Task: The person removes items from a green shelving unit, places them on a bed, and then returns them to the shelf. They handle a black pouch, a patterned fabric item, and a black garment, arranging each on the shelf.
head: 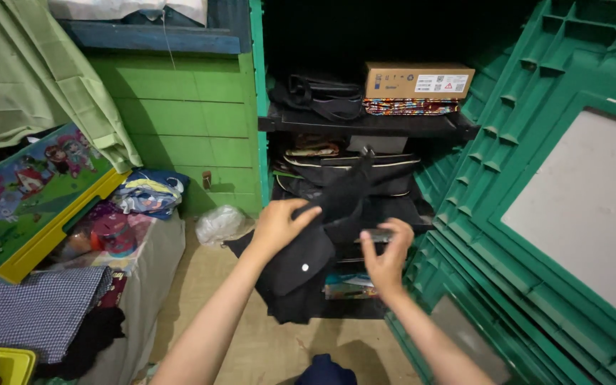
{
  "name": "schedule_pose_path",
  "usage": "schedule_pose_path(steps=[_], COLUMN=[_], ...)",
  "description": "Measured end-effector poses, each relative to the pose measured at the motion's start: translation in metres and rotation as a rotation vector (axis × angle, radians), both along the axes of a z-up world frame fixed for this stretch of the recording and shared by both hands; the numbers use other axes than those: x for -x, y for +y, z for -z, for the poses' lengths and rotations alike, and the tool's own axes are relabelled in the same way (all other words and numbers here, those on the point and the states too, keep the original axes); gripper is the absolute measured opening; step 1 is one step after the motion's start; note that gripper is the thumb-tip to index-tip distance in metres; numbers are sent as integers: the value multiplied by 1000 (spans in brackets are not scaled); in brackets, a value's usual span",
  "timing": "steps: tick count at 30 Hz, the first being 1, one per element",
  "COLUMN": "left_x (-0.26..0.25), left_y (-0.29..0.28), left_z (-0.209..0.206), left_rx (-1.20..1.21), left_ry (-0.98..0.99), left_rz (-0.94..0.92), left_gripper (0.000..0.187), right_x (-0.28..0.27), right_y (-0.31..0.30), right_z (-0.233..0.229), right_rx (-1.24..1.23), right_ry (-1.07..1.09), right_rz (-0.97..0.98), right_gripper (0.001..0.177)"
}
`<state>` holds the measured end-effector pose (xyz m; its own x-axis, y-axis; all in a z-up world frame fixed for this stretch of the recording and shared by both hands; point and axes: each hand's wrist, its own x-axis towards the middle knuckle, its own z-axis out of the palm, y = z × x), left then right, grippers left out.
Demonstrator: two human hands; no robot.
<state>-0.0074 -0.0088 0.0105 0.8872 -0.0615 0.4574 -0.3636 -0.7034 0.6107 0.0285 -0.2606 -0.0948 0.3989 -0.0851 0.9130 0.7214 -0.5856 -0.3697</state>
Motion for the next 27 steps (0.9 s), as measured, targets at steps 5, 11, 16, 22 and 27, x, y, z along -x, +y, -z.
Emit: schedule_pose_path(steps=[5,11,16,22,27], left_x=[-22,-24,-25,-20,-6], left_y=[3,1,4,7,6], left_z=[23,20,23,16,1], left_rx=[251,369,372,354,236], left_ry=[-19,-135,-140,-188,-186], left_rz=[2,53,60,23,19], left_gripper=[31,25,25,22,20], right_x=[15,36,25,31,30], right_y=[18,34,41,35,30], right_z=[61,71,77,66,66], right_rx=[-719,-808,-855,-725,-624], right_ry=[1204,1545,1389,1388,1433], right_rz=[-698,-1127,-996,-966,-918], right_gripper=[73,43,29,28,18])
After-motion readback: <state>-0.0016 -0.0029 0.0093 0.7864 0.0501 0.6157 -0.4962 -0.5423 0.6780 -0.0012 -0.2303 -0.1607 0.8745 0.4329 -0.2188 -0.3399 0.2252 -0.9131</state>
